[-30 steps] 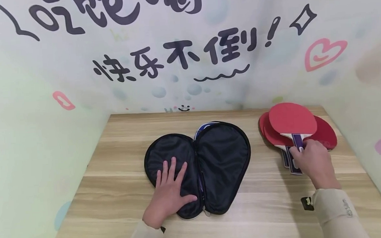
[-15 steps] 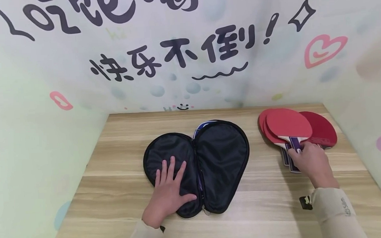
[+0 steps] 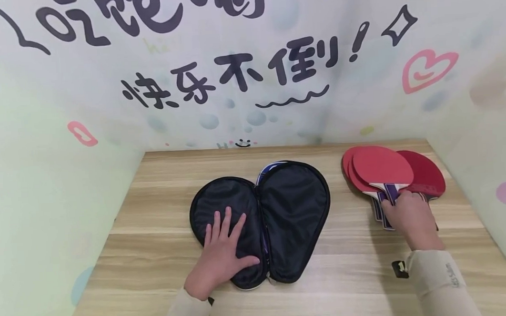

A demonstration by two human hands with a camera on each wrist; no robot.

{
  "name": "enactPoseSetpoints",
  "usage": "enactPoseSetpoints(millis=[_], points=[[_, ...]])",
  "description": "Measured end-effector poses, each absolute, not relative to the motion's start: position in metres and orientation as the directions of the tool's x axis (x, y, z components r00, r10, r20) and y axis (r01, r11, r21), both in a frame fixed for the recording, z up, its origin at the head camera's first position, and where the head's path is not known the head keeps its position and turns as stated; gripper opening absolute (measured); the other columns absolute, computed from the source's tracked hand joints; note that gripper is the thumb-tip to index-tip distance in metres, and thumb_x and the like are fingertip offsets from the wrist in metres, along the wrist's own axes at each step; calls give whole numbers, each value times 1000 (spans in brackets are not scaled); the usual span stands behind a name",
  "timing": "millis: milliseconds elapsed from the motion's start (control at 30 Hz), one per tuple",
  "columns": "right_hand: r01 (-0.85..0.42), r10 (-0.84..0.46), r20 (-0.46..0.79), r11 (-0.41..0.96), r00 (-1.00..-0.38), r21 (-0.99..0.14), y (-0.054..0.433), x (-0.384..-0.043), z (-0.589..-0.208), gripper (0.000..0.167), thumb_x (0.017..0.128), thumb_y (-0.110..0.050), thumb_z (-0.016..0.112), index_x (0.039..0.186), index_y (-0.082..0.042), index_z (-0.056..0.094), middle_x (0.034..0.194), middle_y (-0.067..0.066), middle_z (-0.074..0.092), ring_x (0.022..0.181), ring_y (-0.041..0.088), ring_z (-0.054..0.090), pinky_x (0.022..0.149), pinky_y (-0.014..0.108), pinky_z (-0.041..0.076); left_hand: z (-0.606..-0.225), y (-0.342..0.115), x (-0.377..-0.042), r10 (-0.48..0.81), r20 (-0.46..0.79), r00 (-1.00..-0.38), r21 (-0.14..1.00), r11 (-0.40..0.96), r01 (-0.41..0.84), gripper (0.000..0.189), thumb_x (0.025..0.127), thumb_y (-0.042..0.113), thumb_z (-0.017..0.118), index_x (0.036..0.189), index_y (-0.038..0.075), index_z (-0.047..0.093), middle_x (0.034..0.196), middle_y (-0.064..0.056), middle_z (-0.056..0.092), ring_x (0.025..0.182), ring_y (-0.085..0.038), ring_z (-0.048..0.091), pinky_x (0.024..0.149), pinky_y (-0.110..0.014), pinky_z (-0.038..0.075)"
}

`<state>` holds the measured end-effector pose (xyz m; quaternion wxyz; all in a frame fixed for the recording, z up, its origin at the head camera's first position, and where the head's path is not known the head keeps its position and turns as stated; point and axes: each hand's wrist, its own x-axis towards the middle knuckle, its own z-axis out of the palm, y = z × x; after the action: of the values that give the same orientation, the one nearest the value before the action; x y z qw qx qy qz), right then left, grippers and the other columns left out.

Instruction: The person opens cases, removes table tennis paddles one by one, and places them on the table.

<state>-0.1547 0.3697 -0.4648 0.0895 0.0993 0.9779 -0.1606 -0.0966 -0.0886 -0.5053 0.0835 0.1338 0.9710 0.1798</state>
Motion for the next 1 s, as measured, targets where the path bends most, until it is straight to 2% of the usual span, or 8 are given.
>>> enactPoseSetpoints(millis=[133,233,367,500,633,733,800,1000], points=[[200,190,-65,949,-980,-244,353,-149,-466,47,96,-27,56,97,20,51,94,40,50,82,52,47,62,56,44,-497,-95,-102,265,-64,-962,424,880,214,103,84,68,69,164,24,21,174,-14,-2,159,-45,-6,125,-69,7],[164,185,76,961,-980,-222,336,-147,-467,48,94,-24,56,103,23,49,105,45,45,92,60,40,68,67,39,-490,-103,-108,194,-14,-981,437,883,168,101,87,67,67,165,23,19,174,-15,-4,159,-45,-8,125,-69,5],[19,88,196,944,-977,-330,315,-148,-466,40,96,-19,56,112,18,58,110,42,54,99,60,48,79,70,42,-479,-116,-115,94,-24,-995,483,873,71,102,91,65,64,166,21,11,173,-17,-8,158,-45,-13,124,-70,4],[-101,-38,126,834,-991,-542,295,-149,-463,45,105,-27,55,132,10,58,122,34,62,110,50,60,90,66,49,-475,-129,-116,7,-93,-996,522,852,-42,103,94,62,62,166,15,4,171,-25,-1,158,-49,-6,124,-70,6],[-95,-97,33,741,-995,-664,277,-147,-463,58,108,-42,45,147,1,48,132,26,63,114,41,65,92,50,57,-478,-142,-111,-64,-160,-985,499,856,-136,100,97,59,59,164,5,8,164,-33,24,154,-54,14,123,-70,12],[-107,-110,41,716,-993,-690,269,-146,-464,59,108,-43,46,151,-3,45,129,22,65,109,35,67,82,33,58,-481,-148,-107,-78,-175,-981,484,861,-155,95,98,56,58,162,-1,15,156,-34,38,147,-56,31,121,-71,18],[-126,-118,60,714,-991,-689,266,-146,-464,56,108,-39,48,151,-4,45,126,22,66,104,33,67,76,27,55,-483,-151,-104,-61,-172,-983,499,855,-140,92,99,52,59,161,-3,20,155,-34,41,144,-56,37,120,-70,23],[-151,-139,72,713,-988,-685,262,-146,-467,49,108,-28,51,148,-2,45,118,23,68,92,26,68,66,25,52,-484,-155,-101,-7,-166,-986,532,841,-95,87,100,47,60,159,-5,23,156,-37,37,144,-59,35,120,-65,28]])
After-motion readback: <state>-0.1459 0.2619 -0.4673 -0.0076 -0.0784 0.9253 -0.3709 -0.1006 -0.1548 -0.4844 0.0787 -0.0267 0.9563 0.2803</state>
